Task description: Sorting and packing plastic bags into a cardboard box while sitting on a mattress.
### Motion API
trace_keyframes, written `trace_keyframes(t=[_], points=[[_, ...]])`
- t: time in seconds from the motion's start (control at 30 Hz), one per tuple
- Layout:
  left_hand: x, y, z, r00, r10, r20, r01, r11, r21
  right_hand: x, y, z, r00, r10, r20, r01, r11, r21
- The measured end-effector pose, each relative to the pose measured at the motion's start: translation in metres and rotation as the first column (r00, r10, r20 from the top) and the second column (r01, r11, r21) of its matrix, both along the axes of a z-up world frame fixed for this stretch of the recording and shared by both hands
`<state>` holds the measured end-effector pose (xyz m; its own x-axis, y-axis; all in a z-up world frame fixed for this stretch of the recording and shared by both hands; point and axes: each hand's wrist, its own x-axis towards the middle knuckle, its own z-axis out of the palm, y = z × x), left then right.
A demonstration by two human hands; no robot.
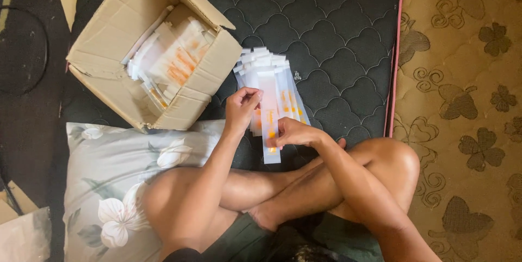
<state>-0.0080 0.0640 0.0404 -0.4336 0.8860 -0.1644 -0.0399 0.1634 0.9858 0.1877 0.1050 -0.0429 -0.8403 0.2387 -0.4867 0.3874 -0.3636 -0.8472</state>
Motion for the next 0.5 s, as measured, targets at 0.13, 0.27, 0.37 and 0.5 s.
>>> trace_keyframes(t=[0.13, 0.27, 0.37, 0.5], points=[[-0.001, -0.001, -0.001, 1.0, 0.013, 0.007, -0.013, 1.0, -0.011, 0.001, 0.002, 0.008, 1.0, -0.005, 0.01, 0.005, 1.0, -0.025], [-0.002, 0.001, 0.005, 0.999, 0.044, -0.008, -0.044, 0.999, 0.02, -0.001, 0.006, 0.006, 1.0, -0.012, -0.013, 0.011, 0.999, -0.038], [-0.003, 0.001, 0.003, 0.998, 0.062, -0.011, -0.061, 0.997, 0.037, -0.002, 0.006, 0.009, 0.999, -0.019, -0.049, 0.017, 0.998, -0.056], [-0.007, 0.003, -0.001, 0.995, 0.102, -0.009, -0.102, 0.993, 0.054, 0.011, 0.015, 0.008, 0.998, -0.018, -0.054, 0.015, 0.999, -0.045]])
